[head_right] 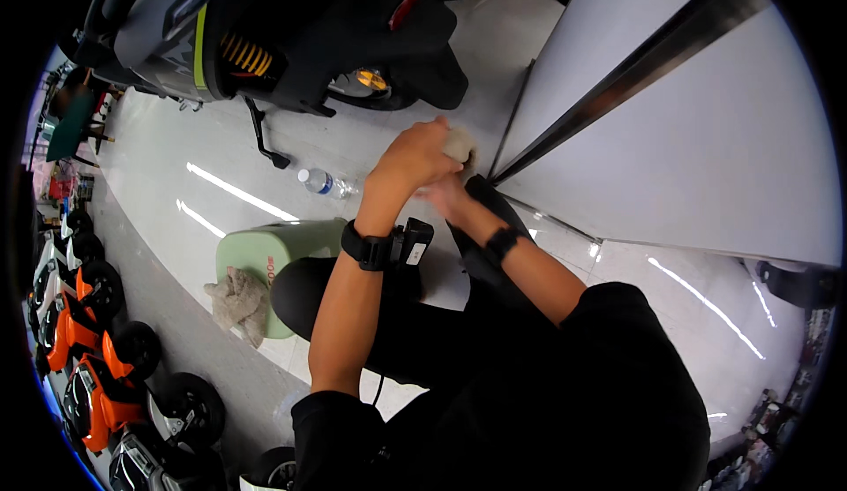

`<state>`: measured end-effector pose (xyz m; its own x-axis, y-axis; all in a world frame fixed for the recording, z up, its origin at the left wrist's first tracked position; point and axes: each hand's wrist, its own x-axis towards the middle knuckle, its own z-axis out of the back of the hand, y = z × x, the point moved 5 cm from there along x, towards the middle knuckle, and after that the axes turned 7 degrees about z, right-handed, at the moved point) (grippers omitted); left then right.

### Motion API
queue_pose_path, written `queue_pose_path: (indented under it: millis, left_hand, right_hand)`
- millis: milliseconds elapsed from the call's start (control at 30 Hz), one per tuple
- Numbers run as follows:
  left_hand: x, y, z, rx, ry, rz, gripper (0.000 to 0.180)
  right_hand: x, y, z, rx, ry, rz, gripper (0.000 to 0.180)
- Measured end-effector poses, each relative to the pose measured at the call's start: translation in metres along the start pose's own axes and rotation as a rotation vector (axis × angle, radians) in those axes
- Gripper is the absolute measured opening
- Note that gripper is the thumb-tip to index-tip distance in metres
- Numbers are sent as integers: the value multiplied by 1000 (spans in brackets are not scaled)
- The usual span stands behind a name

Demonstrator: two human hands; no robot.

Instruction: The person kneels on a tiled floor and wipes the surface with a cloth, focusing on the area around a scooter's wheel and a small green stool. They move the stool to clean underneath it and continue wiping the floor and the scooter's lower body.

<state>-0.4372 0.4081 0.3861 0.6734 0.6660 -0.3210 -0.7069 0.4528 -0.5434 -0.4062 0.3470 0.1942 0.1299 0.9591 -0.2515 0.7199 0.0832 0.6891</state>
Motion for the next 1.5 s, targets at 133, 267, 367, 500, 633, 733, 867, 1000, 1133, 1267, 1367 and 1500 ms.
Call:
queue_pose_path:
  millis: [133, 267, 367, 500, 633, 733, 867, 1000, 1133, 1267, 1367, 1500]
  left_hand:
    - [11, 6, -17, 59, 106, 6, 46]
    - [19, 5, -32, 195, 136, 72, 34]
    - [23, 31, -36, 260, -41, 207, 29]
    - [25, 46, -34, 240, -213, 344, 34]
    - [21, 61, -29, 225, -251, 392, 35]
    - [18, 63, -21, 197, -274, 440, 34]
    - [13, 70, -7, 156, -231, 469, 37]
    - [3, 67, -5, 166, -394, 478, 41]
    - [1, 74, -4, 185, -300, 489, 35]
    - [6, 70, -6, 173, -110, 455, 30]
    - [11, 72, -10, 137, -62, 458, 27]
    - [17, 76, -18, 117, 40, 489, 27]
  right_hand:
    - [24, 14, 16, -87, -208, 113, 51]
    - [20, 20, 35, -323, -236, 72, 50]
    - [32, 25, 34, -487, -178, 53, 49]
    - [55, 43, 38, -694, -89, 57, 48]
    - [87, 43, 31, -849, 13, 76, 47]
    - [110, 42, 26, -954, 97, 86, 46]
    - [122, 31, 21, -1083, 218, 61, 45]
    - [103, 16, 16, -1219, 333, 33, 44]
    - [88, 15, 12, -1305, 415, 7, 43]
    - [78, 19, 6, -1366, 458, -9, 41]
    - [77, 17, 0, -1402, 485, -4, 41]
    - [63, 17, -2, -1448, 509, -17, 40]
